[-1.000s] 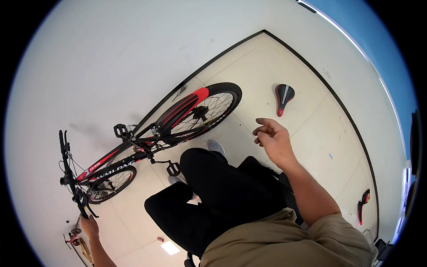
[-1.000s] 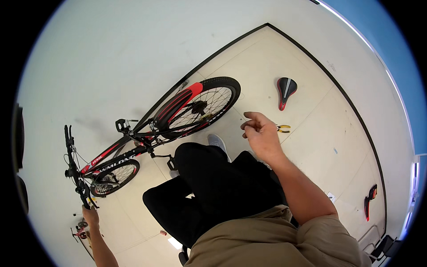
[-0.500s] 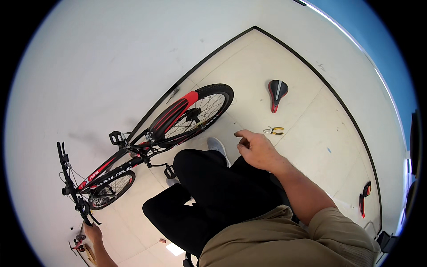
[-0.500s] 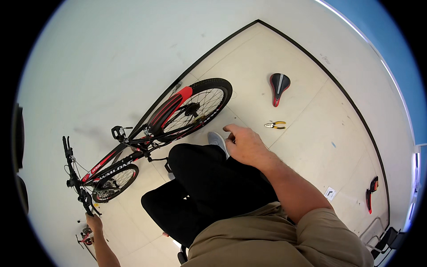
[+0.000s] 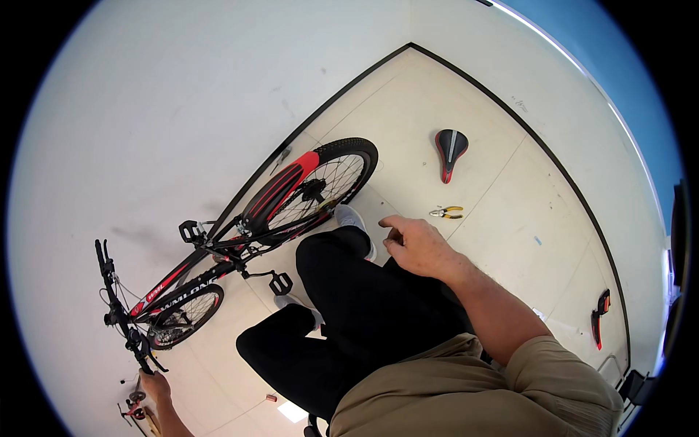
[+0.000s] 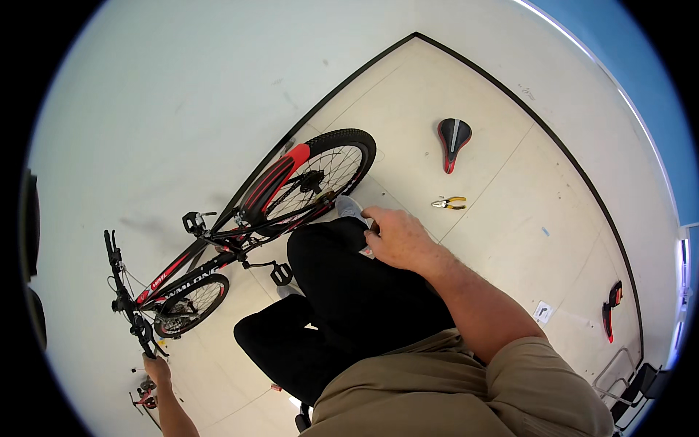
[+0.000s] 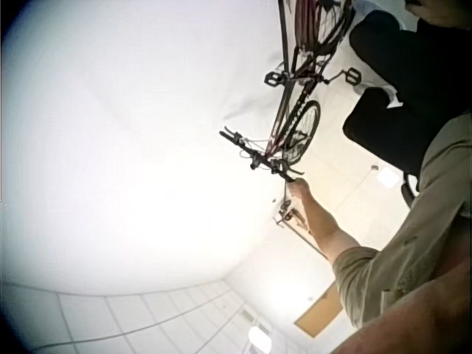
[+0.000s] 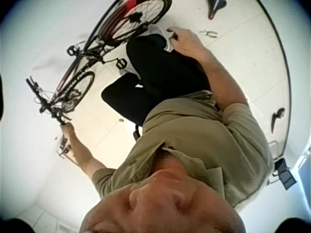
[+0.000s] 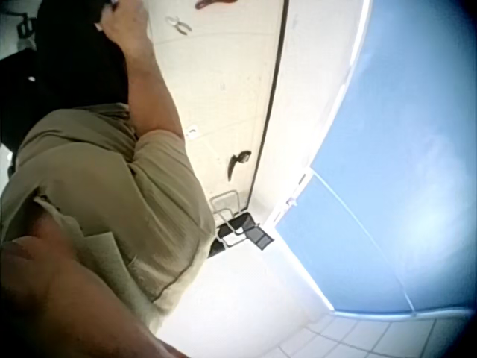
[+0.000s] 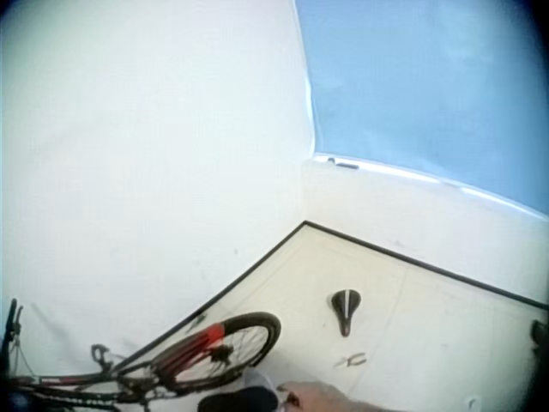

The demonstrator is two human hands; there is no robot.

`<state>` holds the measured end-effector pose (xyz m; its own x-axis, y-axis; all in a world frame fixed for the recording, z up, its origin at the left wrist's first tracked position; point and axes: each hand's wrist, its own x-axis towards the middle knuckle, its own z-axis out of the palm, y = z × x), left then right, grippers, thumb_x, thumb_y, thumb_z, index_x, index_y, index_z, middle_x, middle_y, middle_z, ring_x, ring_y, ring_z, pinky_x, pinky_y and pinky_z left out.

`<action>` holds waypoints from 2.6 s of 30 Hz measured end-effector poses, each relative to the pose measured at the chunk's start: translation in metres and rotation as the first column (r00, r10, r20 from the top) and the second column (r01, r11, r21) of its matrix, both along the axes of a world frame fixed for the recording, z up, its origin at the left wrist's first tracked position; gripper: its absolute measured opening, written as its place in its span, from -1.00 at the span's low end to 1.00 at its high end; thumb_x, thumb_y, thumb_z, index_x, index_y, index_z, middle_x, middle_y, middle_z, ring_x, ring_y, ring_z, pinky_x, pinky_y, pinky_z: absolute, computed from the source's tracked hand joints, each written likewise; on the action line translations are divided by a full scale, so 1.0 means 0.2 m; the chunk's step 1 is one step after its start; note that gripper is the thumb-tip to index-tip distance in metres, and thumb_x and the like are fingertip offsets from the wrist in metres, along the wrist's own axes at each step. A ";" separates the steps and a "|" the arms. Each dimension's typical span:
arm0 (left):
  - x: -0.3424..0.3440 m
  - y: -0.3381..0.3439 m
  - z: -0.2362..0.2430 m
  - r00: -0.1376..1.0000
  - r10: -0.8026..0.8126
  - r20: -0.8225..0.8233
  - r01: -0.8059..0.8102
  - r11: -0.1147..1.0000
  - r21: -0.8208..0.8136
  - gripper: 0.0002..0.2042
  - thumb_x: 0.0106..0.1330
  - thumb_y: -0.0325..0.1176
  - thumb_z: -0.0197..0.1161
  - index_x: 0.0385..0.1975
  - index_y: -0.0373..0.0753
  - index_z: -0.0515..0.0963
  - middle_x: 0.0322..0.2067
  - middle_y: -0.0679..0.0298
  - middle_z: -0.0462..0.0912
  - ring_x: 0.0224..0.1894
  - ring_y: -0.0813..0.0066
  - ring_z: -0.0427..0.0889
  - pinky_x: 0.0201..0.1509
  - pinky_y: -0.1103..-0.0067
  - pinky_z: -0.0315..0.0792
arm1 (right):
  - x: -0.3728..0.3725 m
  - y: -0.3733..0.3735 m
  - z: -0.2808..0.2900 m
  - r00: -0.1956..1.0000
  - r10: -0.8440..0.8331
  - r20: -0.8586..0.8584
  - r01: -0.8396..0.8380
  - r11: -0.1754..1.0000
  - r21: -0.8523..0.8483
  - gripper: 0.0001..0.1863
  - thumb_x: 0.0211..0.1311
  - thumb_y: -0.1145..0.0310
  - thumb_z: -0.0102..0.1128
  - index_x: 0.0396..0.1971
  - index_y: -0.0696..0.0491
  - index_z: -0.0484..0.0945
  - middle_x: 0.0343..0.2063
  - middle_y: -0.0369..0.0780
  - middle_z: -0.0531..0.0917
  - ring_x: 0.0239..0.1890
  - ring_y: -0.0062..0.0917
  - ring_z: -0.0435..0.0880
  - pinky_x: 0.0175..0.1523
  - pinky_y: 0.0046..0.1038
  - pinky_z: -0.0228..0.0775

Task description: The person adjusts the handlebars and rear wheel of a bicycle, then sits on a chair to work on the rear derailleur and chain. The person uses hands to manipulate the chain and derailleur components.

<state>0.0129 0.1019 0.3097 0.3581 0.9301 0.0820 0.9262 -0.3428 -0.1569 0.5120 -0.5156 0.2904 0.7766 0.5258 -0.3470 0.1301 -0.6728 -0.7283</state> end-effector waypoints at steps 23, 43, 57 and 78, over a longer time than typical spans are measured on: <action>-0.22 0.07 0.34 0.994 0.110 -0.004 -0.110 0.993 -0.048 -0.69 0.37 -0.43 0.03 0.08 -0.26 0.50 -0.15 -0.20 0.71 -0.03 -0.21 0.69 0.01 0.03 0.55 | -0.61 -0.12 0.11 0.992 -0.056 0.112 0.049 0.996 0.070 -0.63 0.24 0.51 0.21 0.06 0.20 0.58 -0.42 -0.06 0.70 -0.36 -0.36 0.68 -0.15 -0.36 0.51; -0.22 -0.09 0.23 1.000 -0.004 0.010 0.005 0.997 -0.083 -0.69 0.41 -0.24 0.21 0.00 -0.30 0.47 -0.12 -0.20 0.70 0.02 -0.17 0.69 0.08 0.06 0.54 | -1.20 -0.65 -0.08 0.985 -0.172 0.012 0.172 0.985 0.015 -0.62 0.23 0.56 0.21 0.06 0.30 0.57 -0.43 -0.09 0.70 -0.39 -0.44 0.66 -0.17 -0.38 0.53; -0.23 -0.08 0.33 0.991 -0.044 0.127 0.041 0.999 0.021 -0.59 0.32 -0.07 0.26 -0.01 -0.25 0.53 -0.16 -0.15 0.72 -0.02 -0.23 0.68 0.00 0.06 0.51 | -1.12 -0.54 -0.15 0.990 -0.139 -0.027 0.139 0.990 0.006 -0.60 0.29 0.51 0.21 0.12 0.28 0.54 -0.35 -0.12 0.73 -0.32 -0.48 0.70 -0.12 -0.42 0.55; -0.25 -0.05 0.13 0.965 -0.135 0.225 0.109 0.986 0.125 -0.59 0.54 -0.01 0.06 0.12 -0.16 0.60 -0.12 -0.09 0.72 -0.04 -0.19 0.67 -0.02 0.10 0.51 | -1.02 -0.36 -0.09 0.987 -0.158 0.030 0.157 0.987 0.021 -0.61 0.28 0.43 0.24 0.09 0.21 0.58 -0.31 -0.03 0.77 -0.29 -0.26 0.76 -0.09 -0.33 0.57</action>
